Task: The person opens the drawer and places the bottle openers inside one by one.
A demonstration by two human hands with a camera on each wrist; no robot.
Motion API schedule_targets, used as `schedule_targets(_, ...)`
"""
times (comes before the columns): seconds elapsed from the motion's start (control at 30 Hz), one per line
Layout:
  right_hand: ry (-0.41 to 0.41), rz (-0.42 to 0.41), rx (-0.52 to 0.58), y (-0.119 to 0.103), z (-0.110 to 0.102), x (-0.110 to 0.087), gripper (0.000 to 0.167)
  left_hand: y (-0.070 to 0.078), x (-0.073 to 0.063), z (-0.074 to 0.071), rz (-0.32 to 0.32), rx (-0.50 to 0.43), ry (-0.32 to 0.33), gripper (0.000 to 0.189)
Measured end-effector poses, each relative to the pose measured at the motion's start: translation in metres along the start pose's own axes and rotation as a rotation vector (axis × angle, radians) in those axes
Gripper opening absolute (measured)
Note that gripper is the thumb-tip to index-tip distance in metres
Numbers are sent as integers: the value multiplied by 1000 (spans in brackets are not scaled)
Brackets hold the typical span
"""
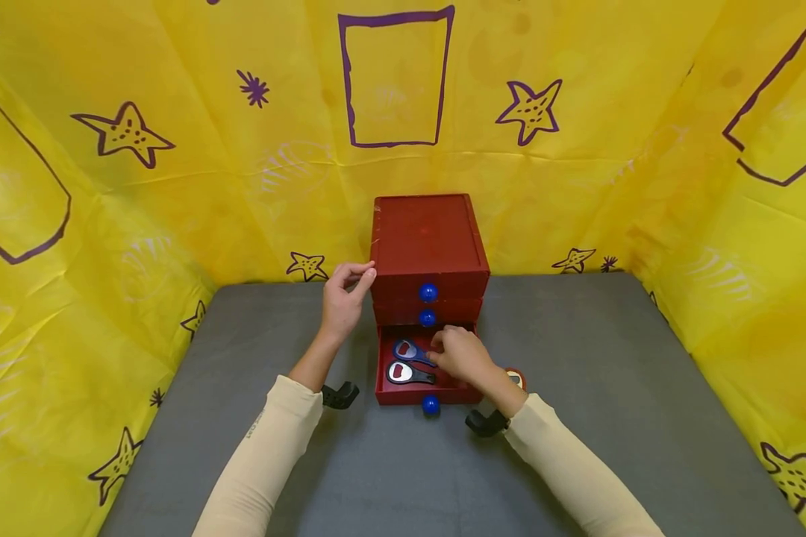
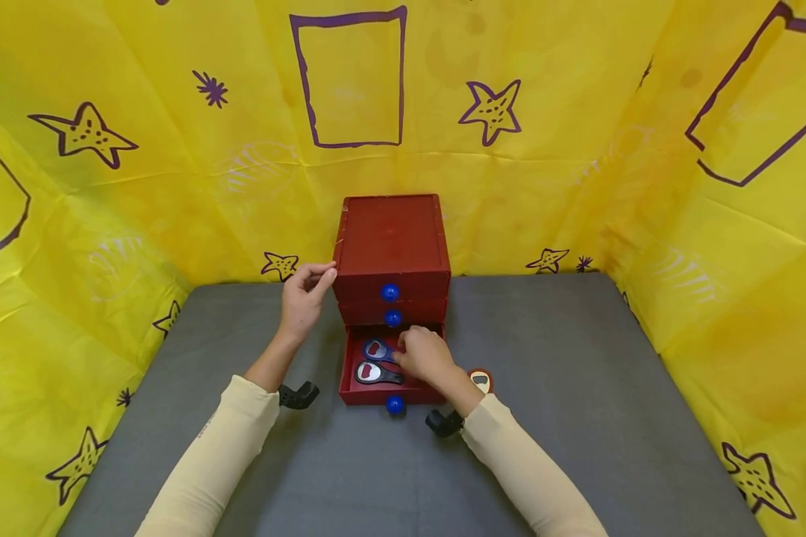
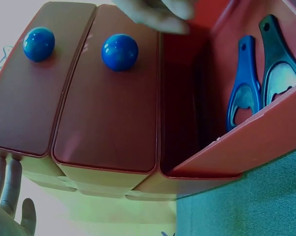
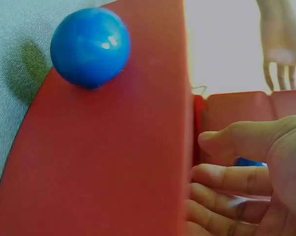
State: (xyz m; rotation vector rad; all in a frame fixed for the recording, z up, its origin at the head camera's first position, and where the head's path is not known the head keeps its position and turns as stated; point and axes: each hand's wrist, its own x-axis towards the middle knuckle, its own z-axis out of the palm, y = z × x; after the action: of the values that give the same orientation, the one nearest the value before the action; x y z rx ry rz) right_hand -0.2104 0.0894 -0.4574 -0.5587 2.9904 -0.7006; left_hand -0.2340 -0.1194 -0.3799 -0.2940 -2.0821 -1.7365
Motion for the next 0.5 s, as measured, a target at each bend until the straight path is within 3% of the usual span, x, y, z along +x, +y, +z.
schedule_targets(0.5, 67, 35, 91, 33, -32, -42, 17, -1, -1, 0, 14, 1, 5, 21)
